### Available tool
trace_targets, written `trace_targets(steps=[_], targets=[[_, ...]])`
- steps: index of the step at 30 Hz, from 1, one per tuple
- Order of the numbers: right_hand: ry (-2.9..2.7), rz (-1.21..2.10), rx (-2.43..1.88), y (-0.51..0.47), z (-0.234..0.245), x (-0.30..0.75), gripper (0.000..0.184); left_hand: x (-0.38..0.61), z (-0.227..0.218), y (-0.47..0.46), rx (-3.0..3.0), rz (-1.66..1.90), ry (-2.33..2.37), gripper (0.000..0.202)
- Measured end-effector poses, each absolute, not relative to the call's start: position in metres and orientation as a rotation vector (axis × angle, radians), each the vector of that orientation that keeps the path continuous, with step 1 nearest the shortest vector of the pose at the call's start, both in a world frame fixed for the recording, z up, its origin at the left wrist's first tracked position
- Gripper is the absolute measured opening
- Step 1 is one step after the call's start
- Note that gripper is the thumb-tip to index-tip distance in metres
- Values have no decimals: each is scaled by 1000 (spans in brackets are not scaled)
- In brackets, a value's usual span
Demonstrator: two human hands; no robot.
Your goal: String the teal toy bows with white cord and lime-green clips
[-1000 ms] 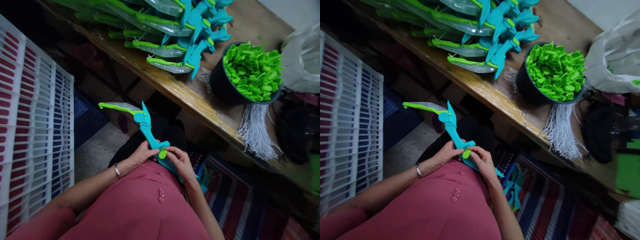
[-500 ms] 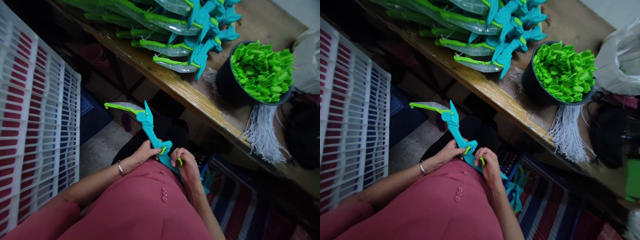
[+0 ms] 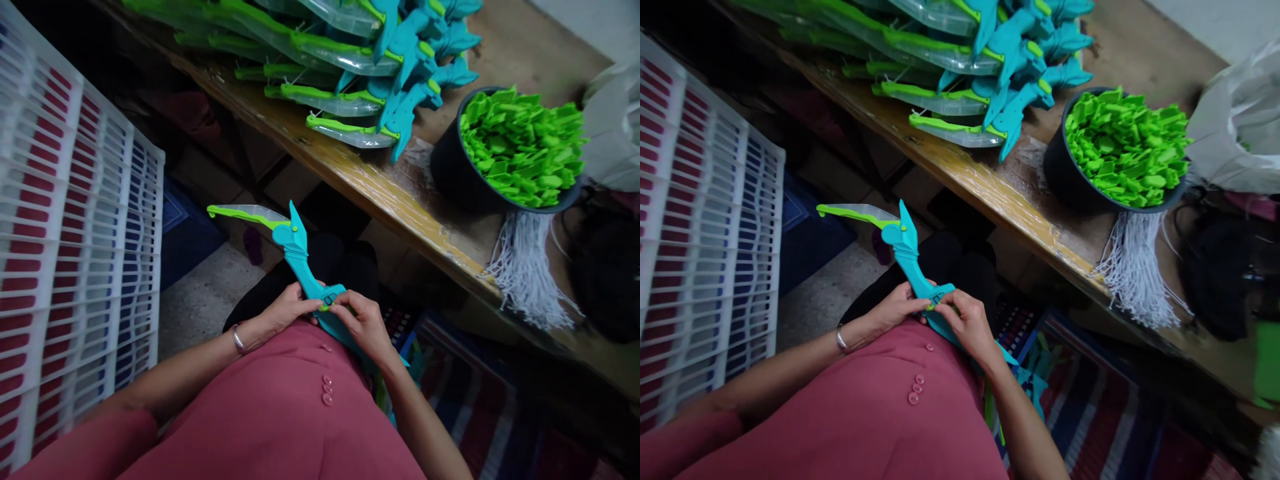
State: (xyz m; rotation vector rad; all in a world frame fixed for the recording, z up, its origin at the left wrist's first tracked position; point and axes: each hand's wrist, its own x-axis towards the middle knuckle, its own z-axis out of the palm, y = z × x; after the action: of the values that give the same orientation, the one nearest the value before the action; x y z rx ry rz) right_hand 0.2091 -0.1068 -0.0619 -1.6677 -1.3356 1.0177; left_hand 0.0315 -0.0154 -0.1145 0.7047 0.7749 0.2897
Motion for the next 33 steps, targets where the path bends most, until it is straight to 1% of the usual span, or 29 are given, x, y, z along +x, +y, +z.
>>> trace_targets(steps=[4, 9, 19, 29, 33], targets=[[-1268, 997, -1767, -109, -67, 213, 28, 28, -114, -15, 664, 281, 727, 65], [-1323, 1064, -1794, -103, -63, 215, 28, 27, -118, -15, 649, 261, 691, 71], [-1479, 1078, -1930, -96, -53, 216, 26, 25, -114, -17, 702, 269, 660, 67], [-1622, 885, -2176, -92, -41, 207, 17, 28, -109, -17, 723, 266, 676, 68], [-1631, 781, -2197, -97, -45, 200, 22, 31, -110, -18, 786, 273, 722, 65]])
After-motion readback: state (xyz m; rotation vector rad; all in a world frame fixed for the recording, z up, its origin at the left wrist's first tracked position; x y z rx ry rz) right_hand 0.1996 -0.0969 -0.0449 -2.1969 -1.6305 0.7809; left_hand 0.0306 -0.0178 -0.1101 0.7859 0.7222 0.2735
